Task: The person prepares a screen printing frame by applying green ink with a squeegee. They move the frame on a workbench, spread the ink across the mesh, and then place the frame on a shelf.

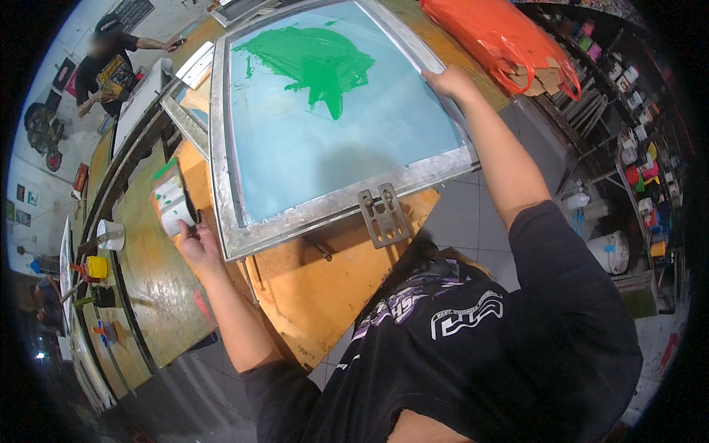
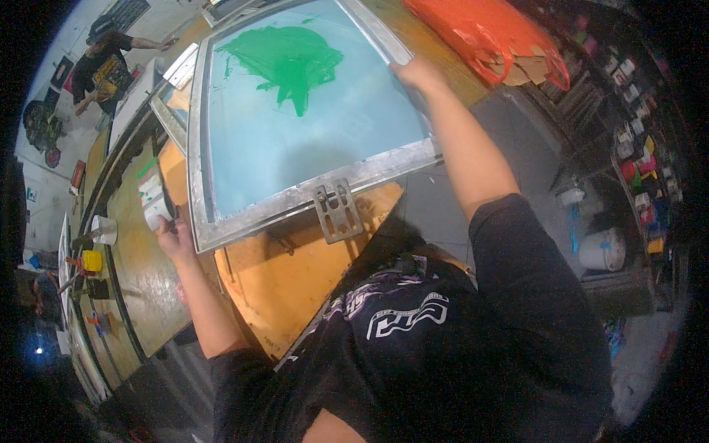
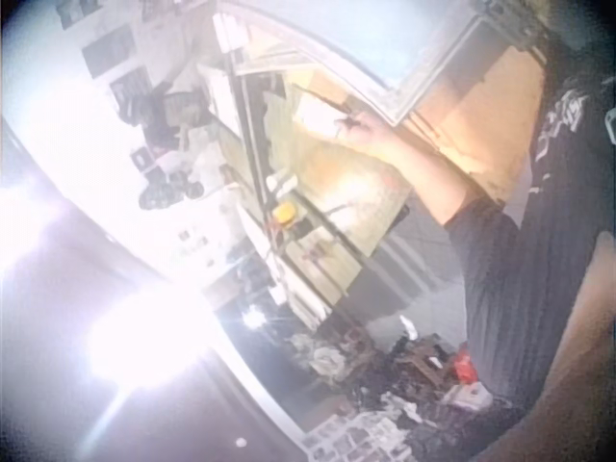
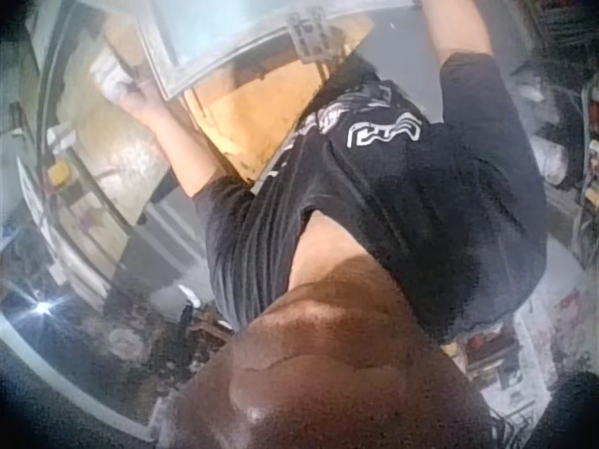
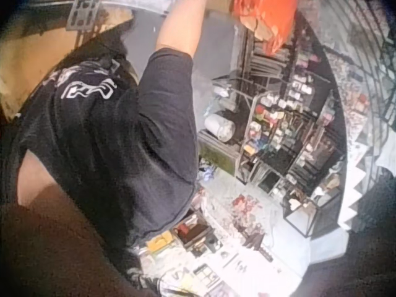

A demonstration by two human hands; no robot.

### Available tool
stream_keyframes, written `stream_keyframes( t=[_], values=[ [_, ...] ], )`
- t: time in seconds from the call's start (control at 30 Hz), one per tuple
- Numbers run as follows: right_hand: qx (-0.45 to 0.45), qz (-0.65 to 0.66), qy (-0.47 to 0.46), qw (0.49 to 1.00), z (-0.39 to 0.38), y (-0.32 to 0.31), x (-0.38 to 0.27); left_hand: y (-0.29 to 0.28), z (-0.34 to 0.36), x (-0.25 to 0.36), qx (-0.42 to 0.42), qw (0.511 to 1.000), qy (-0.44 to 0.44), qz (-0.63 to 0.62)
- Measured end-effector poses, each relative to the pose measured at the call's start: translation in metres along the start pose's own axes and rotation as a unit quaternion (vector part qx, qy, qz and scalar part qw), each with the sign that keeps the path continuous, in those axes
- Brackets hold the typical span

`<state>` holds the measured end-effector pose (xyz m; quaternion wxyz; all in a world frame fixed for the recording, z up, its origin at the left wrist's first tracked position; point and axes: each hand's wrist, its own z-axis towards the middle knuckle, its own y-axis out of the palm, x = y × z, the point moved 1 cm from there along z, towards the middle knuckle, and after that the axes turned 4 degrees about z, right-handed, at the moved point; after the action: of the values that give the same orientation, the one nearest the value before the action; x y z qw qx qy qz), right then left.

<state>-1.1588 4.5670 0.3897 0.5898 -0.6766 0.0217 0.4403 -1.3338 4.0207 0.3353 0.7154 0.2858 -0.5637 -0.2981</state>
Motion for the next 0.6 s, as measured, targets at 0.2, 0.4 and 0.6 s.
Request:
stream_keyframes(
  t=[0.2, 0.4, 0.6],
  values=[
    [-0.072, -0.007, -0.018, 0.997, -0.020, -0.034, -0.008, 0.041, -0.031, 0.041, 0.034, 0.998, -0.046, -0.024],
    [0.227, 0.070, -0.155, 0.959, -0.053, -0.072, 0.021, 0.101, -0.073, 0.057, 0.033, 0.999, -0.039, -0.005],
    [0.107, 0.370, -0.144, 0.912, -0.147, -0.100, 0.077, 0.090, -0.117, 0.093, -0.141, 0.989, -0.044, -0.029]
  ],
)
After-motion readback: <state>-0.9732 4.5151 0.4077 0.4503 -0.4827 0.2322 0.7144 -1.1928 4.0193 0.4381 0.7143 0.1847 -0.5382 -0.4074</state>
